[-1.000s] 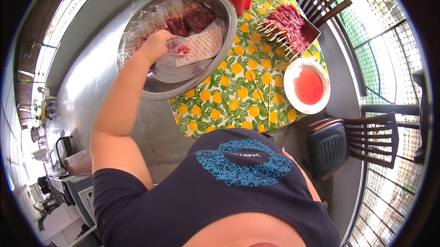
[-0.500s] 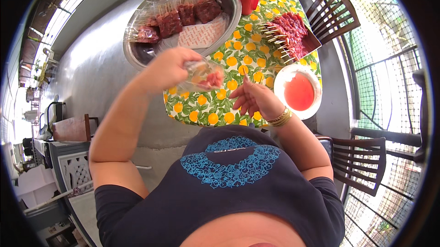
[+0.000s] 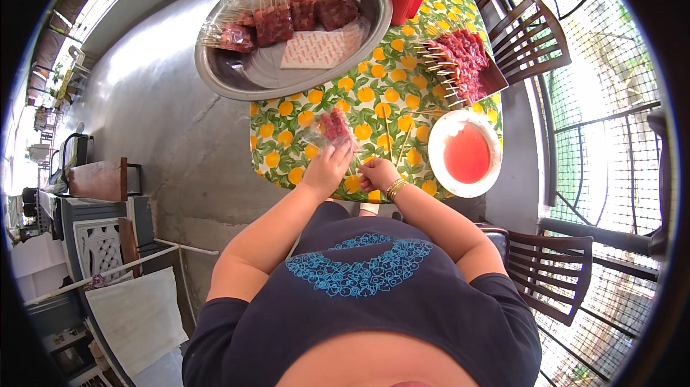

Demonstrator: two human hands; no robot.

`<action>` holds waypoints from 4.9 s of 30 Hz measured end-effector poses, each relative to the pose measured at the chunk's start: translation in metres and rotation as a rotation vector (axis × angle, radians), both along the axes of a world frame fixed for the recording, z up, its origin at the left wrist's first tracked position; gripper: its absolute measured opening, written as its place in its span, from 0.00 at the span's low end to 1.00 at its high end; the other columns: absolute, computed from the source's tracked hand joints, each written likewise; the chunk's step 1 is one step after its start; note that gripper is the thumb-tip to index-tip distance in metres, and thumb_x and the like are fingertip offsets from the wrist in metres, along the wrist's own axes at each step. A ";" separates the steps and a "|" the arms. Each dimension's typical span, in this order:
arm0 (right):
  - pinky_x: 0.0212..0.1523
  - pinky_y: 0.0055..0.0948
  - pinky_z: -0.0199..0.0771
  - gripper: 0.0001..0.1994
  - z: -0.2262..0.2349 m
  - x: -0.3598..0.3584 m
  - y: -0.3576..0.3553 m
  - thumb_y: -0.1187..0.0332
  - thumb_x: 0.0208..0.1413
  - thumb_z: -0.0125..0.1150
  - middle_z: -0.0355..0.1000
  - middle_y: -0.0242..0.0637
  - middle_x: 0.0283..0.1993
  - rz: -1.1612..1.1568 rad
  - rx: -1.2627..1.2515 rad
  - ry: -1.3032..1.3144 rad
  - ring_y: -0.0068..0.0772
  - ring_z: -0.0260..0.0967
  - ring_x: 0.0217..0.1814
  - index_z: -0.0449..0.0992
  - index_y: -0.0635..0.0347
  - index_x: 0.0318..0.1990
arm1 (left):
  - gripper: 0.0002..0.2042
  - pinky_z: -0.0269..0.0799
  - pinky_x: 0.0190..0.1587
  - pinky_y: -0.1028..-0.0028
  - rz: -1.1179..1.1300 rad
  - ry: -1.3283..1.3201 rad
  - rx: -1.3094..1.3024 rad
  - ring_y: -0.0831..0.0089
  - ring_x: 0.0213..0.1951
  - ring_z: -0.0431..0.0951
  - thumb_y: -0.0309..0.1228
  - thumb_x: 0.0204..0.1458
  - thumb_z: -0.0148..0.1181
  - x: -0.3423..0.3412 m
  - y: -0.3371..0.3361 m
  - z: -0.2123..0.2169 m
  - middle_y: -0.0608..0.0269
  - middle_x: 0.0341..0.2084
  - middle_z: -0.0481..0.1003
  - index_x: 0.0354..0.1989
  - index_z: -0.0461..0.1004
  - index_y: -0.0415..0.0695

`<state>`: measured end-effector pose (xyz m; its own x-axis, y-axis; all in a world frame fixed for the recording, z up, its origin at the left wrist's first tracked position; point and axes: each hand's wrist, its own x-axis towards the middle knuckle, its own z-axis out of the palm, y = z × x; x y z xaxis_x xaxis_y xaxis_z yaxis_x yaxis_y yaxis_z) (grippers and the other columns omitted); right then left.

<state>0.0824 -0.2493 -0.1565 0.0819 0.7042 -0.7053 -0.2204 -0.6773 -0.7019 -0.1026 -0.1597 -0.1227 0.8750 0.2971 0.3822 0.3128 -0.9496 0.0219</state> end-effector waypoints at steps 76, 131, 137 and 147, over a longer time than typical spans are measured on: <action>0.19 0.42 0.69 0.06 -0.016 0.309 0.193 0.64 0.63 0.52 0.75 0.41 0.31 -1.792 0.330 0.606 0.43 0.70 0.22 0.76 0.46 0.40 | 0.15 0.73 0.54 0.61 0.074 -0.124 -0.397 0.52 0.51 0.72 0.18 0.45 0.62 0.002 -0.008 0.005 0.57 0.51 0.74 0.43 0.81 0.43; 0.41 0.43 0.78 0.12 0.016 0.009 -0.006 0.58 0.59 0.62 0.80 0.44 0.37 0.373 0.236 -0.745 0.48 0.78 0.37 0.82 0.53 0.43 | 0.27 0.68 0.61 0.62 0.086 -0.163 -0.532 0.52 0.55 0.70 0.14 0.44 0.54 -0.001 -0.026 -0.018 0.53 0.58 0.71 0.59 0.73 0.33; 0.46 0.46 0.77 0.10 0.030 -0.003 0.008 0.60 0.59 0.59 0.80 0.43 0.40 0.524 0.268 -0.929 0.51 0.77 0.44 0.82 0.52 0.39 | 0.25 0.69 0.60 0.62 0.084 -0.197 -0.469 0.54 0.55 0.72 0.15 0.45 0.56 -0.001 -0.022 -0.018 0.54 0.58 0.71 0.56 0.74 0.34; 0.18 0.26 0.72 0.10 0.042 0.201 0.040 0.67 0.63 0.62 0.78 0.35 0.33 -1.062 0.232 -0.465 0.25 0.74 0.22 0.79 0.64 0.46 | 0.17 0.74 0.52 0.61 0.135 -0.131 -0.446 0.55 0.49 0.74 0.19 0.48 0.58 0.010 -0.023 0.001 0.57 0.50 0.73 0.48 0.79 0.44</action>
<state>0.2829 -0.2097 -0.1143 0.9183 0.2360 -0.3179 -0.2875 -0.1546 -0.9452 -0.0929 -0.1830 -0.1216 0.7703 0.5648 0.2961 0.3999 -0.7895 0.4656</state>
